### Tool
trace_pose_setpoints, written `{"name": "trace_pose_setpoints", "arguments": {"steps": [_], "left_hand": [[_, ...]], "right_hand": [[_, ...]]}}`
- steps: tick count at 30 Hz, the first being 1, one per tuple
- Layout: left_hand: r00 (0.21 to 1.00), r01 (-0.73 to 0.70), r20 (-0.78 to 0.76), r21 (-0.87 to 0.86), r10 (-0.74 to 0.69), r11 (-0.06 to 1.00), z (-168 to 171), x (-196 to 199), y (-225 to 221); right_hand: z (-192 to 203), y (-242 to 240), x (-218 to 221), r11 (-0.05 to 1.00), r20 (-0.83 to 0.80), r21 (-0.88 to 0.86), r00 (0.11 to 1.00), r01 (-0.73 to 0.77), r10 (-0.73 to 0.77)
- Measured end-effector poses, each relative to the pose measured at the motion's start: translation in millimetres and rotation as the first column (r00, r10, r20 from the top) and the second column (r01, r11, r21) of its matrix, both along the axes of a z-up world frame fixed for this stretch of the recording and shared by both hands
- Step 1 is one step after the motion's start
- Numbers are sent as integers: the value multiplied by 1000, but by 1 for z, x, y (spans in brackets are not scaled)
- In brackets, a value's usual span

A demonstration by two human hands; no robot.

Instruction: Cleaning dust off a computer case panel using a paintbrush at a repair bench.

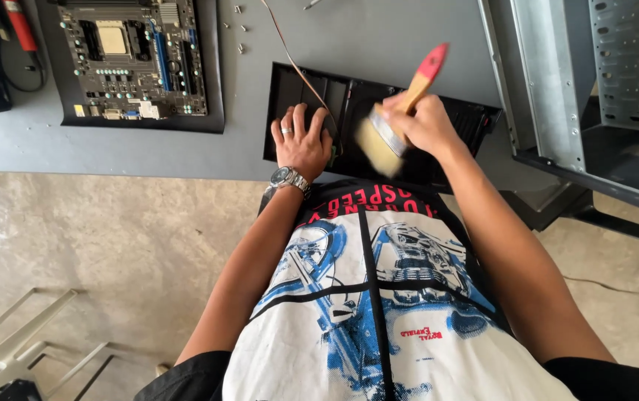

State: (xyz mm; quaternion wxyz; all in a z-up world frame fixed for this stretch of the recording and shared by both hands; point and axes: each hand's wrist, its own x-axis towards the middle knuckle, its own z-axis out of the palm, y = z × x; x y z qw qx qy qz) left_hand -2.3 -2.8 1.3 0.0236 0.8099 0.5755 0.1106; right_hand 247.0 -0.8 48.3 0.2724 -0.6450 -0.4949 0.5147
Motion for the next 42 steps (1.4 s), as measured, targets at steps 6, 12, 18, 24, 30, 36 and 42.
{"name": "trace_pose_setpoints", "arguments": {"steps": [6, 12, 18, 24, 30, 36, 42], "left_hand": [[1000, 13, 4, -39, -13, 999, 5, 1, 0], [1000, 9, 0, -29, -9, 1000, 3, 0, -1], [1000, 3, 12, -31, -2, 1000, 0, 1, 1], [1000, -9, 24, -26, 10, 1000, 11, 2, 0], [1000, -9, 19, 25, 8, 1000, 3, 4, 6], [1000, -9, 24, 52, 8, 999, -2, 3, 4], [1000, -13, 7, 24, 13, 1000, 2, 2, 3]], "right_hand": [[35, 13, -24, 934, 1, -198, 952, -298, 305], [42, 35, -18, 578, 342, -673, 498, -462, 797], [80, 26, 12, 566, 420, -701, 391, -433, 819], [59, -8, 32, 946, 677, 43, 706, -321, 209], [94, 0, 36, 892, 664, -396, 604, -217, 441], [76, -29, 37, 950, 707, -195, 635, -246, 309], [93, -42, 7, 898, 516, -77, 754, -433, 407]]}}
